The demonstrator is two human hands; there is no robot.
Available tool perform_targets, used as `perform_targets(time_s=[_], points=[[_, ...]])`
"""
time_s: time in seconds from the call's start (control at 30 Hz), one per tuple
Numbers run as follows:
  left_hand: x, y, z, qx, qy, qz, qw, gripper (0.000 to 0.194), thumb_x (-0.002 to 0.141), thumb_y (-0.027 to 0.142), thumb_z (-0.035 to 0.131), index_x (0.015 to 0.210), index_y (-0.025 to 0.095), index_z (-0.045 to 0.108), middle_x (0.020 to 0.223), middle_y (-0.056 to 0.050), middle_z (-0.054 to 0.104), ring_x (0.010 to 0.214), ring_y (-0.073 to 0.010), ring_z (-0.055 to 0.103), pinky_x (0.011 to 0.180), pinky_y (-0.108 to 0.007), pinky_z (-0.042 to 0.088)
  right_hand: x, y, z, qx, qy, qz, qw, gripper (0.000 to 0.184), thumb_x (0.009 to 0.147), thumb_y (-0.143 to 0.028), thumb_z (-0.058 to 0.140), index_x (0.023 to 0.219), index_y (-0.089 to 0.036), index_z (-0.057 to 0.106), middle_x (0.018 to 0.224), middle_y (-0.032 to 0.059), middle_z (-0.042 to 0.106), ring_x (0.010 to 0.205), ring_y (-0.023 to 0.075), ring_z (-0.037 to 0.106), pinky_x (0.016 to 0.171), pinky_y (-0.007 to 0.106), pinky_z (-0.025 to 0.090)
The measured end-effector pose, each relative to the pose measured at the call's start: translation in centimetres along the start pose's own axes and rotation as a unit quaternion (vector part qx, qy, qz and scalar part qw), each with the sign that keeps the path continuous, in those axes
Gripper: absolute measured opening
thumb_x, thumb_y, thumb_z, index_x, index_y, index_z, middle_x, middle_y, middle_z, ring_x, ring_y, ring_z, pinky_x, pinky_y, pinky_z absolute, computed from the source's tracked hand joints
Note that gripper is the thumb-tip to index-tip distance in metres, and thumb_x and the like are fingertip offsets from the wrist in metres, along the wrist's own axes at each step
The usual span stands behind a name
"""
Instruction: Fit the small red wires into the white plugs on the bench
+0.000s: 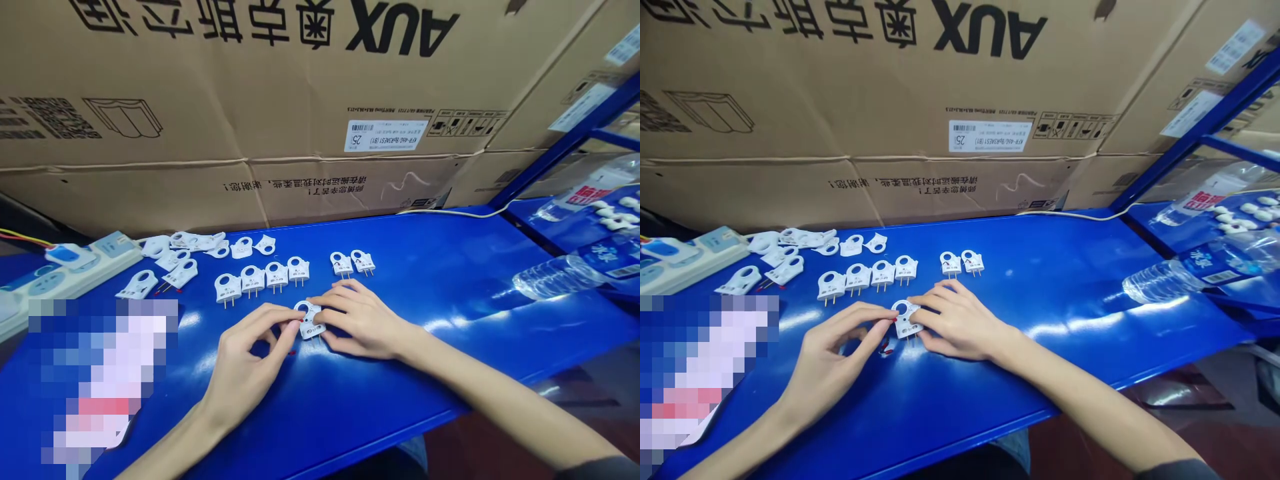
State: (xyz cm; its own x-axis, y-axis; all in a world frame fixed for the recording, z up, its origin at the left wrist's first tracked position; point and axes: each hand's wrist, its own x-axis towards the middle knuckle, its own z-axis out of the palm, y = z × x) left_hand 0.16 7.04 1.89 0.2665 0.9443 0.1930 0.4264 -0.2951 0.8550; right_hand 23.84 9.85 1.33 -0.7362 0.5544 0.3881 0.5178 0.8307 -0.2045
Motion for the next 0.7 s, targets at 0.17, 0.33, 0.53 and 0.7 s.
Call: perform_targets(time_s=[0.17, 0.33, 0.53, 0.7], points=[[-0.16, -0.15, 0.21, 0.014, 0.016, -0.03, 0.999, 0.02, 0.095, 0.037, 0.065, 0.11, 0.025, 0.071, 0.088, 0.001, 0.072, 0.06, -0.0093, 0.06, 0.055, -0.022, 0.052, -0.01, 0.02, 0.02, -0.006, 0.0, -0.012, 1.0, 0.018, 0.099, -0.026, 0.057, 0.112, -0.02, 0.068, 0.131, 0.0061, 0.072, 0.106, 0.0215, 0.064, 0.102, 0.041, 0.044], [-0.09, -0.24, 0.09, 0.035, 0.0, 0.016, 0.999, 0.015, 0.097, 0.035, 0.065, 0.105, 0.025, 0.073, 0.085, 0.001, 0.07, 0.065, -0.0105, 0.059, 0.058, -0.023, 0.051, -0.06, -0.02, -0.03, -0.012, 0.005, -0.016, 1.0, 0.017, 0.1, -0.026, 0.056, 0.11, -0.02, 0.069, 0.131, 0.0066, 0.072, 0.107, 0.0209, 0.065, 0.101, 0.041, 0.044], [-0.02, -0.42, 0.15, 0.067, 0.018, 0.08, 0.994, 0.012, 0.097, 0.029, 0.065, 0.101, 0.027, 0.075, 0.103, -0.002, 0.072, 0.064, -0.0094, 0.054, 0.058, -0.025, 0.049, -0.07, -0.06, -0.22, -0.013, 0.028, -0.013, 0.999, 0.018, 0.1, -0.026, 0.056, 0.111, -0.019, 0.068, 0.131, 0.0074, 0.071, 0.108, 0.0206, 0.065, 0.101, 0.04, 0.045], [-0.05, -0.2, 0.19, 0.087, 0.036, 0.066, 0.993, 0.012, 0.096, 0.031, 0.065, 0.1, 0.027, 0.076, 0.098, 0.0, 0.07, 0.056, -0.0071, 0.05, 0.057, -0.025, 0.049, -0.03, -0.14, -0.27, -0.013, 0.035, -0.014, 0.999, 0.016, 0.1, -0.025, 0.057, 0.109, -0.02, 0.069, 0.131, 0.0067, 0.072, 0.107, 0.0198, 0.065, 0.099, 0.04, 0.046]])
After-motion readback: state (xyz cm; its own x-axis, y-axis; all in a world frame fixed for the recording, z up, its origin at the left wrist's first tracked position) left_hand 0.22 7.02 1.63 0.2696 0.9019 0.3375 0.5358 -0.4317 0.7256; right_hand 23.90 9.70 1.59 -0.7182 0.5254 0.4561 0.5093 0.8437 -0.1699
